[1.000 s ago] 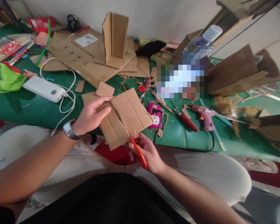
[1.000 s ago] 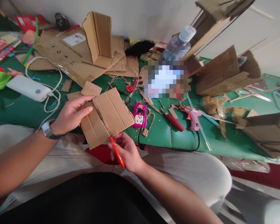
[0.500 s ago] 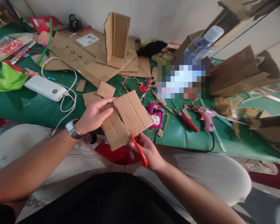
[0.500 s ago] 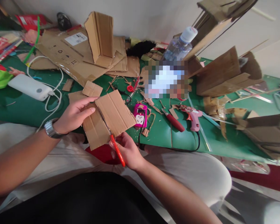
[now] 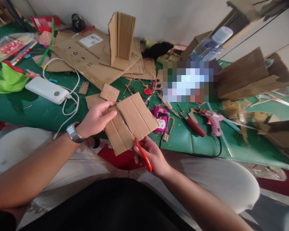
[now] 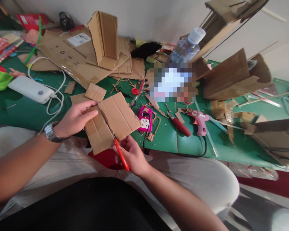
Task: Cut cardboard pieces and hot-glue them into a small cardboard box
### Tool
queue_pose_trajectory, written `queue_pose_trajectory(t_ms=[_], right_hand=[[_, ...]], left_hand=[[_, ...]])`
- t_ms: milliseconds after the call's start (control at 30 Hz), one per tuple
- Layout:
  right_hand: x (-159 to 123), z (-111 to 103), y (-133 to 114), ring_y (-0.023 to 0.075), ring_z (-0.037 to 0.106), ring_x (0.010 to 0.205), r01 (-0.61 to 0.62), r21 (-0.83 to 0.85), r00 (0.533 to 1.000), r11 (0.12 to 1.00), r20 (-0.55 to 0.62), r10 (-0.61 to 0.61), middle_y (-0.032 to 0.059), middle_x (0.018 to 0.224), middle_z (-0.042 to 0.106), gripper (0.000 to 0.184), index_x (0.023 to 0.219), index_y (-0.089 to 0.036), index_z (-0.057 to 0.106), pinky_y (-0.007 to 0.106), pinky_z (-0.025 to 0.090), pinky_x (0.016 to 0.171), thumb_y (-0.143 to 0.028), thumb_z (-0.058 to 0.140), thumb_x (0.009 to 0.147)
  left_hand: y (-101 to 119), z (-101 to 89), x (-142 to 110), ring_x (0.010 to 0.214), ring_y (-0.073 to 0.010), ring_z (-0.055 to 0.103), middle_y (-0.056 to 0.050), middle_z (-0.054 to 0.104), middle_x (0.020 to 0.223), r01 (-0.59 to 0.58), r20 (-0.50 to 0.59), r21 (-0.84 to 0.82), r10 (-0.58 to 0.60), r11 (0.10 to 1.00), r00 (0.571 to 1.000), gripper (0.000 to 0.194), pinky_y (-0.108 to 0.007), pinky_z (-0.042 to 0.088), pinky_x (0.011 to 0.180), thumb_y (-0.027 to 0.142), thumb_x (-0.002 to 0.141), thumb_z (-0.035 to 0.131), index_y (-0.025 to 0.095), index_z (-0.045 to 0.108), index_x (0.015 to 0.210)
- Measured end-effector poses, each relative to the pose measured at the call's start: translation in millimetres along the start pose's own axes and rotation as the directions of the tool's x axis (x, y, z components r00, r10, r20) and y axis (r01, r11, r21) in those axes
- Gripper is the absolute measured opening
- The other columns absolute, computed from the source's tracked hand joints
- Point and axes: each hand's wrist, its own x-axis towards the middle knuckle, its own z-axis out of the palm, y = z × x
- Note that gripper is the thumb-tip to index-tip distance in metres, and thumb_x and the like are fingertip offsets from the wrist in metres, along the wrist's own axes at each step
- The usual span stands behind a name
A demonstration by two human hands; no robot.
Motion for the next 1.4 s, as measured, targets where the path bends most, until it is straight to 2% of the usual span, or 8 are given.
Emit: queue_pose_trajectory(t_ms=[200,433,633,833,1033,1200,1267,1400], right_hand=[[-1.1,0.3,-2.6,0.0046,0.057,0.049,0.01,0.018,0.999,1.0,-0.038,-0.01,-0.0067,0.081,0.068,0.061,0.1,-0.021,0.062,0.018,0.043,0.046,-0.057,0.106,0.075],[-1.5,-0.7,-2.6,0.0043,0.054,0.045,-0.023,0.047,1.0,0.999,0.004,0.023,-0.0084,0.078,0.065,0.059,0.096,-0.022,0.061,0.018,0.039,0.043,-0.053,0.106,0.075],[-0.9,-2.1,-4.2,0.0054,0.055,0.047,0.002,0.065,1.0,0.998,0.002,-0.002,-0.0079,0.078,0.066,0.055,0.101,-0.023,0.061,0.018,0.04,0.045,-0.051,0.104,0.08],[-1.5,-4.1,-10.5,0.0038,0.051,0.044,0.011,0.094,1.0,0.996,0.028,-0.014,-0.0087,0.081,0.067,0.058,0.114,-0.025,0.061,0.018,0.037,0.043,-0.048,0.104,0.081],[-6.9,-4.9,-12.3,0.0065,0.051,0.042,0.078,-0.003,0.997,0.997,0.003,-0.078,-0.008,0.073,0.063,0.06,0.121,-0.022,0.067,0.021,0.036,0.042,-0.057,0.098,0.084],[-5.7,2.8,-13.3,0.0149,0.069,0.06,0.096,-0.004,0.992,0.995,-0.079,-0.096,0.0018,0.096,0.082,0.053,0.112,-0.026,0.063,0.027,0.053,0.054,-0.047,0.101,0.081],[-4.8,4.7,-12.5,0.0169,0.072,0.066,0.087,0.015,0.992,0.996,-0.094,-0.086,0.0027,0.1,0.083,0.055,0.11,-0.027,0.062,0.029,0.056,0.057,-0.042,0.103,0.078],[-3.9,4.6,-9.6,0.0148,0.069,0.062,0.089,0.002,0.991,0.996,-0.099,-0.089,-0.0028,0.086,0.079,0.058,0.109,-0.026,0.061,0.027,0.055,0.057,-0.034,0.106,0.073]], left_hand=[[10.7,0.9,1.3,0.092,-0.0236,0.075,-0.008,0.083,0.105,0.004,0.001,0.04,-0.004,0.999,1.0,0.035,-0.034,0.06,0.081,0.053,0.101,0.073,0.019,0.075,0.106],[13.7,1.0,1.9,0.076,-0.0175,0.057,-0.001,0.064,0.08,-0.061,-0.07,0.075,0.066,0.995,0.995,0.034,-0.03,0.049,0.07,0.05,0.102,0.072,0.021,0.067,0.085],[10.9,-1.5,2.8,0.075,-0.0187,0.056,-0.001,0.064,0.08,-0.068,-0.079,0.112,0.077,0.991,0.994,0.036,-0.032,0.047,0.069,0.054,0.103,0.07,0.022,0.068,0.086],[12.6,-5.8,7.5,0.079,-0.0199,0.062,-0.003,0.07,0.083,-0.046,-0.163,0.07,0.057,0.996,0.985,0.034,-0.033,0.055,0.075,0.054,0.099,0.074,0.022,0.07,0.087],[19.6,11.3,-7.8,0.068,-0.016,0.059,-0.001,0.068,0.077,-0.064,0.045,0.023,0.063,0.998,0.997,0.039,-0.027,0.049,0.062,0.058,0.1,0.075,0.021,0.07,0.088],[23.5,31.5,-24.9,0.063,-0.0154,0.06,-0.002,0.072,0.074,-0.022,0.282,0.018,0.016,1.0,0.959,0.037,-0.025,0.045,0.055,0.056,0.097,0.08,0.02,0.077,0.089],[23.0,37.4,-28.8,0.065,-0.0164,0.063,-0.003,0.076,0.076,-0.009,0.318,0.017,0.004,1.0,0.948,0.036,-0.025,0.048,0.057,0.056,0.098,0.08,0.02,0.079,0.091],[21.8,43.5,-32.3,0.066,-0.0167,0.066,-0.004,0.079,0.078,0.002,0.323,-0.003,-0.001,1.0,0.946,0.037,-0.025,0.049,0.058,0.057,0.097,0.082,0.02,0.082,0.091]])
